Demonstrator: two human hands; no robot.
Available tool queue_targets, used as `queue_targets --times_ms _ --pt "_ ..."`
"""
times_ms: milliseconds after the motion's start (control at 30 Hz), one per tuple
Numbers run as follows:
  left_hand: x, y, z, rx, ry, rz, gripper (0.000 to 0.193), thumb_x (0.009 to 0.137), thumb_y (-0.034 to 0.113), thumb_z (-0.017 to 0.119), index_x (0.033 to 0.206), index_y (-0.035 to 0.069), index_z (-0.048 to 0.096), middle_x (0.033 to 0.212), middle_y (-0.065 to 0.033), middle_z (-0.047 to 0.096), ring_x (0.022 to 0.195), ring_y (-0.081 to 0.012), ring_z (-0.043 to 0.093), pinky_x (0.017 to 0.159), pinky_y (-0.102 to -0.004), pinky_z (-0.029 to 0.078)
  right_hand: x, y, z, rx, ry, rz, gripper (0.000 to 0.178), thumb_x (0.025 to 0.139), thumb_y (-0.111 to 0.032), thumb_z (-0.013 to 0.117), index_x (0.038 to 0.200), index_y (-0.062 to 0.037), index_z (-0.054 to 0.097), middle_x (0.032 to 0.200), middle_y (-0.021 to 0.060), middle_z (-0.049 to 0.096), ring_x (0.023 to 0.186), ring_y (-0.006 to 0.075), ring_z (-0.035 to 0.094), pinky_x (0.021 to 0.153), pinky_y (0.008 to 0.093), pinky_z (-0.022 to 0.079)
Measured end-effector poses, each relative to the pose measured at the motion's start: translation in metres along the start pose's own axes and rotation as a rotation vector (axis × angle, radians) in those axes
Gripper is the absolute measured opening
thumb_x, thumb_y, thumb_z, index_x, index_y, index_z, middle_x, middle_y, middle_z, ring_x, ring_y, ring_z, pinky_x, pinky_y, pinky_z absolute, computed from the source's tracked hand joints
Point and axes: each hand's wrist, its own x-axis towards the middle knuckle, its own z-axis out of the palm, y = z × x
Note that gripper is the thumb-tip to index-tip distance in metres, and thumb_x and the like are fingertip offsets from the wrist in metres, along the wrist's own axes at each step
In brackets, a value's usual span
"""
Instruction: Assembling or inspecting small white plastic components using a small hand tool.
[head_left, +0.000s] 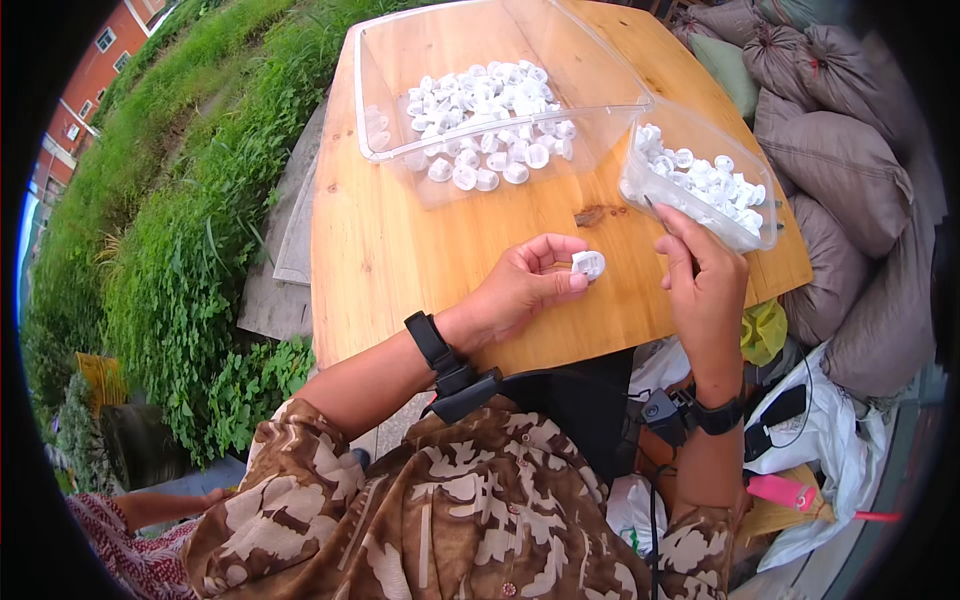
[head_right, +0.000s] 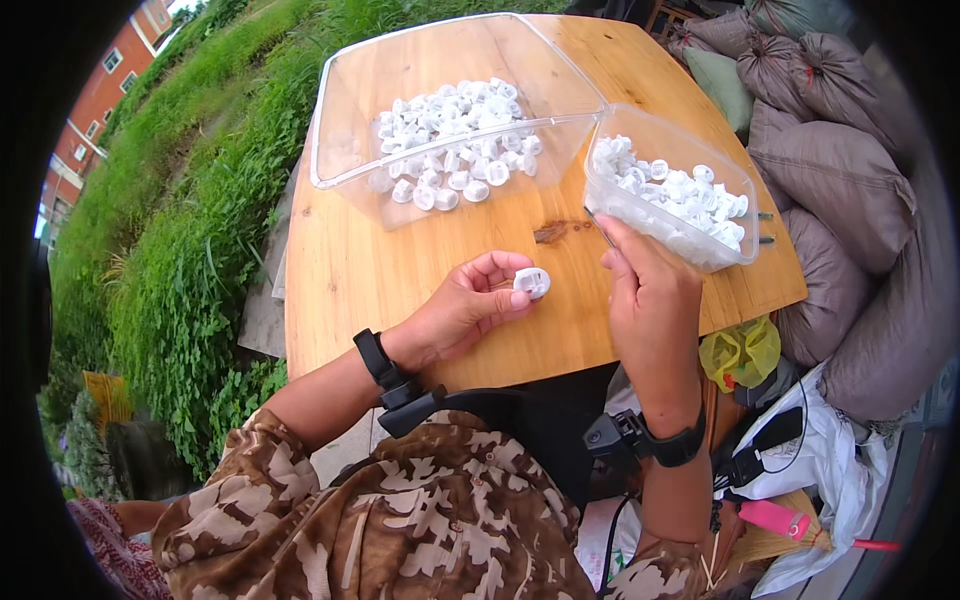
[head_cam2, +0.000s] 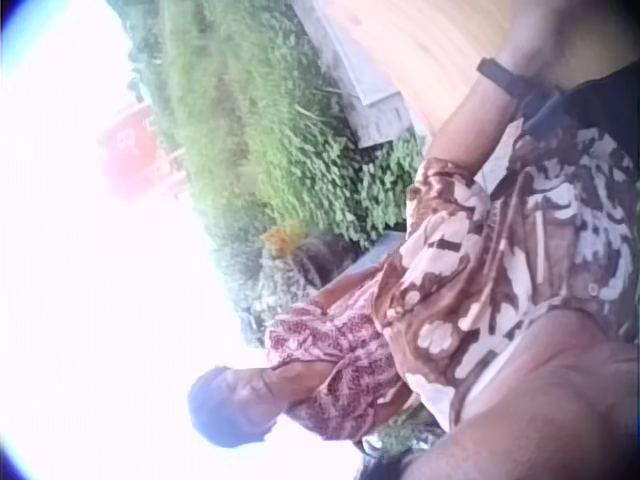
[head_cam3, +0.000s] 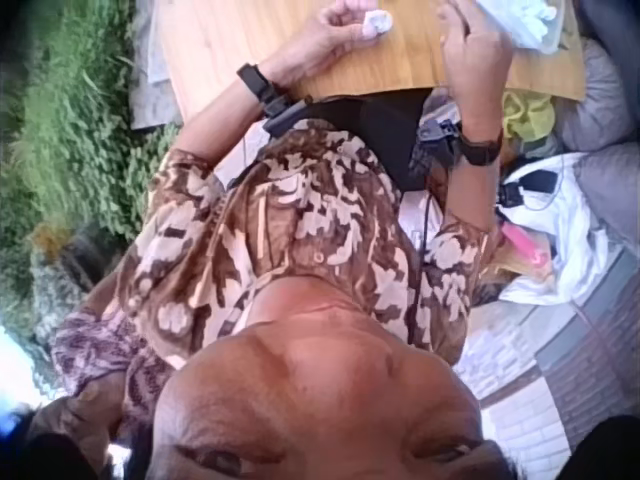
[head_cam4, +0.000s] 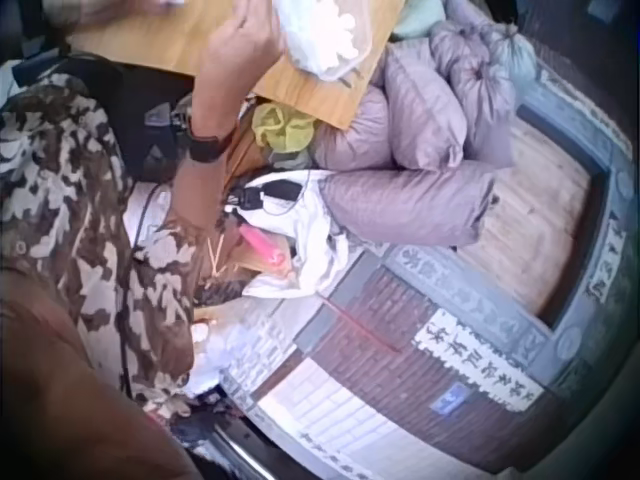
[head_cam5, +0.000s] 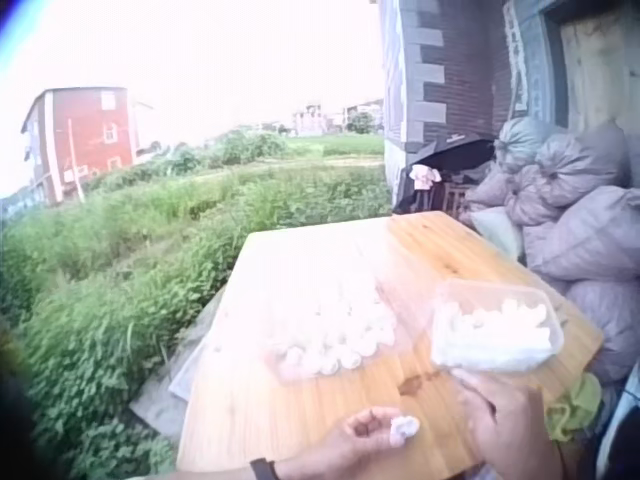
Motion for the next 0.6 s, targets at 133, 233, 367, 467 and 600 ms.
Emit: queue_targets --times_ms 133,233,367,467,600 --pt "-0.003 0.003 0.003 0.024 0.027 -0.004 0.031 0.085 -0.001 0.062 0.114 0.007 0.055 0.111 -0.0027 0.060 0.104 -0.0136 0.059 0.093 -0.0270 0.049 0.093 -0.009 -0.017 -0.186 0.016 -0.143 0.025 0.081 -0.001 0.052 0.102 -0.0001 0.066 0.088 0.0202 0.066 0.078 0.0307 0.066 0.072 0.0383 0.050" --pt "0.002 0.004 0.005 0.029 0.024 -0.042 0.032 0.085 -0.001 0.062 0.116 0.007 0.055 0.111 -0.0036 0.060 0.104 -0.0141 0.059 0.093 -0.0275 0.049 0.155 0.007 -0.028 -0.373 0.068 -0.289 0.024 0.078 0.000 0.053 0.098 -0.0005 0.067 0.088 0.0205 0.066 0.079 0.0316 0.066 0.072 0.0378 0.051" --pt "-0.003 0.005 0.007 -0.005 0.069 -0.046 0.031 0.088 0.000 0.059 0.118 0.007 0.055 0.111 -0.0051 0.061 0.105 -0.0148 0.060 0.092 -0.0266 0.050 0.202 0.007 -0.043 -0.548 -0.294 0.038 0.026 0.078 -0.001 0.052 0.098 -0.0029 0.068 0.088 0.0183 0.067 0.069 0.0297 0.067 0.070 0.0369 0.052" --pt "-0.003 0.003 0.004 -0.015 0.055 -0.026 0.031 0.088 0.000 0.059 0.118 0.007 0.055 0.112 -0.0048 0.061 0.105 -0.0145 0.059 0.092 -0.0265 0.050 0.227 0.004 -0.041 -0.569 -0.311 0.030 0.026 0.080 -0.004 0.051 0.100 -0.0048 0.068 0.088 0.0172 0.068 0.064 0.0262 0.067 0.069 0.0363 0.052" --pt "0.000 0.002 0.007 -0.031 0.032 -0.049 0.031 0.088 0.000 0.059 0.118 0.007 0.055 0.112 -0.0039 0.061 0.105 -0.0140 0.059 0.091 -0.0262 0.050 0.243 0.001 -0.035 -0.558 -0.274 0.010 0.025 0.083 -0.007 0.049 0.100 -0.0072 0.068 0.088 0.0176 0.068 0.065 0.0239 0.068 0.069 0.0357 0.053"
